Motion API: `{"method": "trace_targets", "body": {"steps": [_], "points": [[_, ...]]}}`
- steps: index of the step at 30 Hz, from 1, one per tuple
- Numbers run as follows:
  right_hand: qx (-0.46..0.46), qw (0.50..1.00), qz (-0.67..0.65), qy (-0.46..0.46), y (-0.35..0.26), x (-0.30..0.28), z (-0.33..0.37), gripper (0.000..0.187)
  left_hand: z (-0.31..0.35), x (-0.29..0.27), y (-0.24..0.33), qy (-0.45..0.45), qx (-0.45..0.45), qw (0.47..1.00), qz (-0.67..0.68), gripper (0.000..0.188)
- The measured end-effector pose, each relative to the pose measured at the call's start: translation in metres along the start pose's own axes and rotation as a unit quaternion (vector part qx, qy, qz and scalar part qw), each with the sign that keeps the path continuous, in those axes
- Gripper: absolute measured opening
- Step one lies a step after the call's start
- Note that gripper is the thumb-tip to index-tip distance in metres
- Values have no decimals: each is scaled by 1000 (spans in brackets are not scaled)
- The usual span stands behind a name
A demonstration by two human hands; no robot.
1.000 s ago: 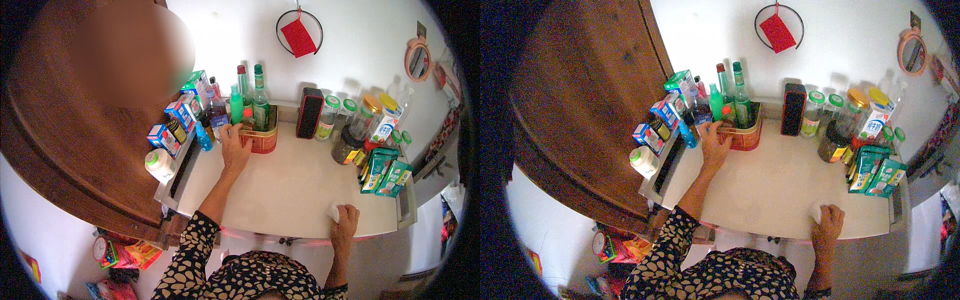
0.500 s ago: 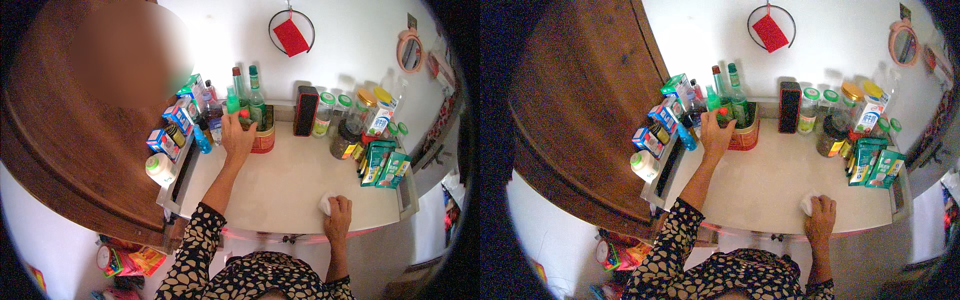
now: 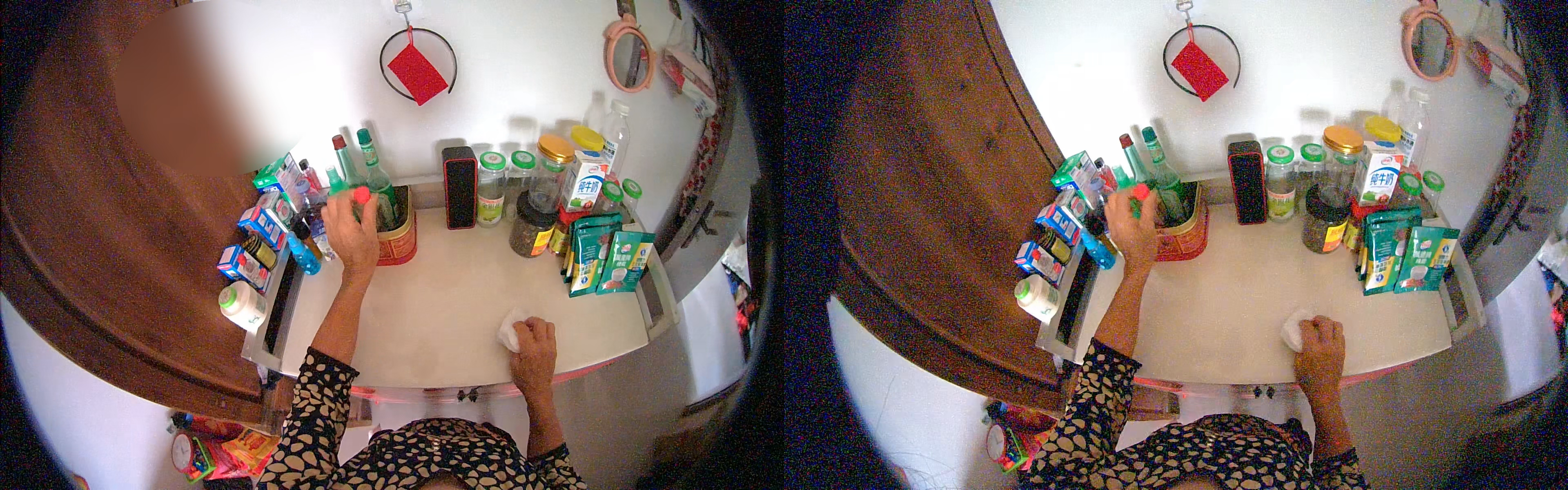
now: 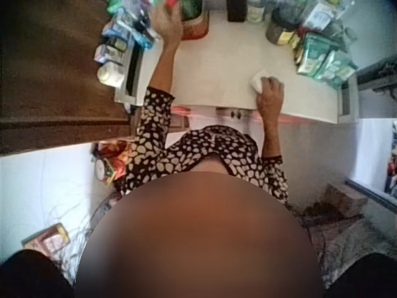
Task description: The person wipes the surfaces of various food packaging items, including a milk carton, a glass jar, and several green sachets, using a dark cloth and a white tissue. The person handles the items one by one, wiping them thoroughly before placing them back on the counter.
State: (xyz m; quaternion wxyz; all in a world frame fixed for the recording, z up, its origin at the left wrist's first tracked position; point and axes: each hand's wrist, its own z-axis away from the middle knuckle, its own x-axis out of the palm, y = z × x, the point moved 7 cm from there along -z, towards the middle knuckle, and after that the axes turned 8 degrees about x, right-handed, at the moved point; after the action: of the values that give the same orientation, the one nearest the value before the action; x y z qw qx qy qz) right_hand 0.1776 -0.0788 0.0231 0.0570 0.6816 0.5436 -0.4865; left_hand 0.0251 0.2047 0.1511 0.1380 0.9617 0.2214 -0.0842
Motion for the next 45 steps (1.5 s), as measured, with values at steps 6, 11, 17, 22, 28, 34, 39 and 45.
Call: {"method": "trace_targets", "body": {"steps": [6,11,17,22,28,34,39,45], "points": [[-1,999,-36,-5,3,-3,0,35,-14,-36,26,109,-152,869,457,19],[199,911,-362,-11,30,-1,-9,34,40,-27,41,64,-308,674,669,20],[-163,922,-352,-14,-122,-20,-47,45,103,-37,66,71,-379,611,691,35],[-335,905,-252,-73,-170,-15,4,68,110,-67,79,120,-364,585,715,33],[-264,883,-374,-109,-140,2,21,57,127,-101,95,173,-371,683,605,29],[-299,855,-407,-116,-129,-1,37,56,132,-119,111,167,-414,709,545,27],[-88,777,-520,-343,-89,23,60,34,127,-125,141,39,-380,770,512,44],[-133,808,-450,-355,-97,-4,54,25,150,-125,153,27,-432,704,562,69]]}}
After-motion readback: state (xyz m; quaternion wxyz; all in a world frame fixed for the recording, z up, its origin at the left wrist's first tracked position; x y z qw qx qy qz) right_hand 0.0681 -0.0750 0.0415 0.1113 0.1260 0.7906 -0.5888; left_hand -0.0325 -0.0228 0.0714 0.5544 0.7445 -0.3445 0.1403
